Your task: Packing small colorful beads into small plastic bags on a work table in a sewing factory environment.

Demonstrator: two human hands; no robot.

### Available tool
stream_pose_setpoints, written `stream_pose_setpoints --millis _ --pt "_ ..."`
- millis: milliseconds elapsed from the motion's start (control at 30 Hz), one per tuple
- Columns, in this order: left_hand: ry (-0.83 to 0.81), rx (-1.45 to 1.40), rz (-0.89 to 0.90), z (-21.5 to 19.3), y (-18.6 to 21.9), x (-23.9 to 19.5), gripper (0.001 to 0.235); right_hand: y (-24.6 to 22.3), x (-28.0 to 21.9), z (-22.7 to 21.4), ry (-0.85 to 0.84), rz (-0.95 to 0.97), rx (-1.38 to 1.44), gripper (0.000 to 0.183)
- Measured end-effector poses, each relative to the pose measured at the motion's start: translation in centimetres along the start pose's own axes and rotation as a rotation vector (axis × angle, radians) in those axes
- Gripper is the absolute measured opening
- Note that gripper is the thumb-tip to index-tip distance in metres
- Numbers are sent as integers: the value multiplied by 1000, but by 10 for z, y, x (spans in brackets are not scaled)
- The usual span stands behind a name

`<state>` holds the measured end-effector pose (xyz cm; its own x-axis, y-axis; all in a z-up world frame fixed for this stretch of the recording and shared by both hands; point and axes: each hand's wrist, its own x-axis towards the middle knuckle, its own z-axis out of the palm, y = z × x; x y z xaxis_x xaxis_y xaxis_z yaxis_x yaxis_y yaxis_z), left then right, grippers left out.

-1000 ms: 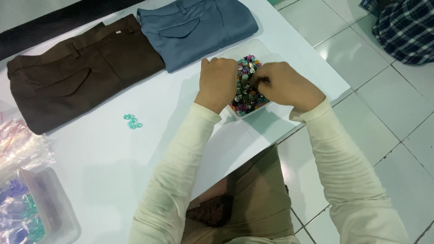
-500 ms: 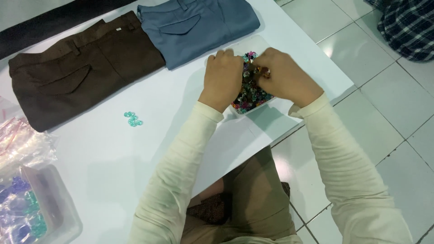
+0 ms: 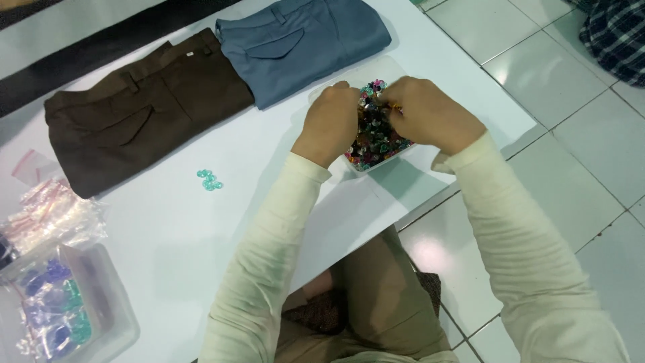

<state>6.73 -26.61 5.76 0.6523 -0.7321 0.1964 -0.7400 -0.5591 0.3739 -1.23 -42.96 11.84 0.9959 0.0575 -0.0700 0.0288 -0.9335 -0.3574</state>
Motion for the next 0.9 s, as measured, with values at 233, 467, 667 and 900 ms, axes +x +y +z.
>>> stream_pose_setpoints --millis 233,467,667,900 --pt "-173 66 40 8 6 -2 21 4 8 20 -215 -82 43 59" --pt "-148 -113 -28 -28 14 -2 40 -9 -13 -20 -233 134 89 46" --pt "-158 44 50 28 12 4 46 6 10 12 -161 109 141 59" --pt "-211 -153 -142 -41 18 -1 37 -4 5 -10 -69 86 449 63"
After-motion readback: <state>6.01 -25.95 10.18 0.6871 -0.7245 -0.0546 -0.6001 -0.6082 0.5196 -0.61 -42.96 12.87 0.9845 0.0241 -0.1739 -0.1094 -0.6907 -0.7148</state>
